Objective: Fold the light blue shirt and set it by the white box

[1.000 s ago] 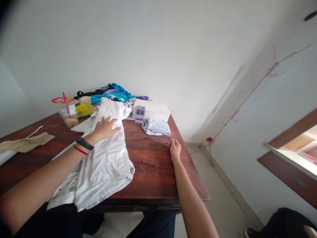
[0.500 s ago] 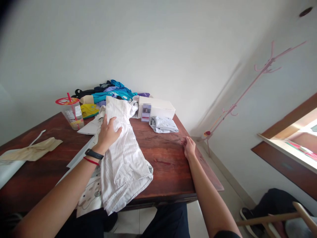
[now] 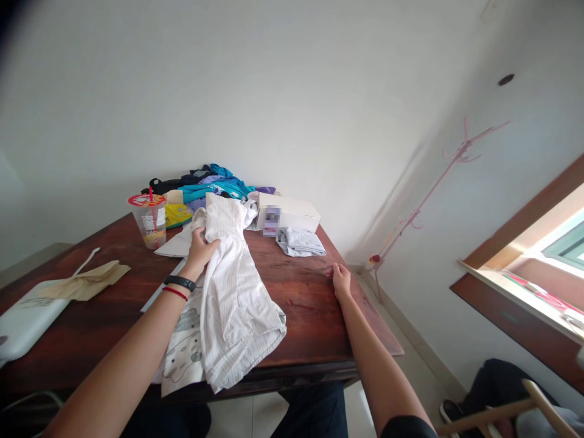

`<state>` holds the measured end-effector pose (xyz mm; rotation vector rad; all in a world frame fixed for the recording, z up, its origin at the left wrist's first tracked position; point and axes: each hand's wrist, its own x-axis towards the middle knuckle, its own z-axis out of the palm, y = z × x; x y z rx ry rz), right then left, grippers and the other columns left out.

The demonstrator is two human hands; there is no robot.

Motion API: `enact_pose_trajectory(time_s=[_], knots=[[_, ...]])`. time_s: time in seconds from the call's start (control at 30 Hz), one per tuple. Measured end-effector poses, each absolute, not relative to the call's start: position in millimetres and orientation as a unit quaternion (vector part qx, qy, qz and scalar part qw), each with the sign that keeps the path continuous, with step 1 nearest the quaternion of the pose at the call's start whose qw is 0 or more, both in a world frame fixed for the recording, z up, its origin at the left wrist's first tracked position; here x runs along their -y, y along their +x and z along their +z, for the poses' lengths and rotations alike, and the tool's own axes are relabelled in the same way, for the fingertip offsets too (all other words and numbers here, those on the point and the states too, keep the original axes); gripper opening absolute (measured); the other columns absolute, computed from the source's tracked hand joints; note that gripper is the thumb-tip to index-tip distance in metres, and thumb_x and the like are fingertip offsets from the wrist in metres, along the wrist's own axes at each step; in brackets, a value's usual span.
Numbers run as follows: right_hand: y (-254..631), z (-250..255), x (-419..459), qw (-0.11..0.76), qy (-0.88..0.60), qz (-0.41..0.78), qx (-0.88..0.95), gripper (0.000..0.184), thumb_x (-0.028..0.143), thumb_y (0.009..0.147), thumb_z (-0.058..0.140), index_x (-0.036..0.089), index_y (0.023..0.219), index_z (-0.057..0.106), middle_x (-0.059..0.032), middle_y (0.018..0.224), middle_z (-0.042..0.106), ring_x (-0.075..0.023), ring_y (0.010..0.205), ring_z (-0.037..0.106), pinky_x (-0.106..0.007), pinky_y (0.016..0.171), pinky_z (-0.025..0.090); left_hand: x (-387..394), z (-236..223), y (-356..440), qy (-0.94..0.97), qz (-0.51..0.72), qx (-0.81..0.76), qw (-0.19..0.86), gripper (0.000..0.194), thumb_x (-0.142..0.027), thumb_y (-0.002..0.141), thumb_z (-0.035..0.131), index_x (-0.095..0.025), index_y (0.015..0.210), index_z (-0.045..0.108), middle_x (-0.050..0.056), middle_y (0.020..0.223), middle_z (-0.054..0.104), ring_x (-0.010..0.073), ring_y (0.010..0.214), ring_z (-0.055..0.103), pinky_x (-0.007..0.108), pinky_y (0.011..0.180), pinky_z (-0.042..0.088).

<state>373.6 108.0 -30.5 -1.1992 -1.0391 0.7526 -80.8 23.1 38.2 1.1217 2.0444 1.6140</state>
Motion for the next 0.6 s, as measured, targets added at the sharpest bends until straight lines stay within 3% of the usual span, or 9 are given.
enact_pose_trajectory(time_s=[0.17,0.27,0.33,0.43,0.6], knots=[[366,-22,-100,0.608,-0.551,0.297,0.489,0.036,0.054,0.071,0.072,0.020,0.063,0.064,0.0007,0.048,0.061,-0.0199,0.049,0.058,-0.030,0.054,0.047,-20,39,-78,0.449,0.527,-0.707,0.142,0.072,-0.027,0.081,0.068,-0.020,0.147,0.042,0.013,0.129,0.065,0.0327,0.116,0.066,0.043,0.102,0.050],[364,-20,-98,0.597,-0.558,0.282,0.503,0.036,0.055,0.073,0.069,0.020,0.062,0.065,0.0005,0.048,0.061,-0.0208,0.049,0.059,-0.031,0.055,0.048,-18,41,-76,0.472,0.506,-0.708,0.145,0.067,-0.020,0.080,0.062,-0.020,0.145,0.048,0.012,0.122,0.070,0.0329,0.112,0.068,0.045,0.103,0.051],[364,-20,-98,0.591,-0.560,0.276,0.510,0.037,0.056,0.073,0.068,0.020,0.062,0.065,-0.0001,0.048,0.062,-0.0207,0.049,0.058,-0.031,0.055,0.047,-17,41,-73,0.483,0.504,-0.702,0.137,0.067,-0.014,0.078,0.059,-0.020,0.144,0.051,0.011,0.129,0.069,0.0330,0.118,0.067,0.044,0.106,0.050],[365,-21,-99,0.587,-0.562,0.266,0.519,0.039,0.057,0.072,0.068,0.020,0.061,0.065,-0.0008,0.049,0.063,-0.0205,0.048,0.058,-0.031,0.054,0.047,-18,40,-66,0.505,0.518,-0.678,0.128,0.066,-0.009,0.077,0.054,-0.018,0.143,0.055,0.011,0.143,0.062,0.0312,0.132,0.059,0.042,0.114,0.045],[368,-25,-103,0.578,-0.565,0.245,0.535,0.042,0.060,0.072,0.065,0.020,0.062,0.066,-0.0024,0.051,0.064,-0.0211,0.050,0.059,-0.031,0.056,0.049,-16,42,-47,0.549,0.547,-0.621,0.119,0.066,-0.007,0.079,0.049,-0.014,0.144,0.056,0.009,0.149,0.058,0.0248,0.142,0.051,0.036,0.122,0.037]])
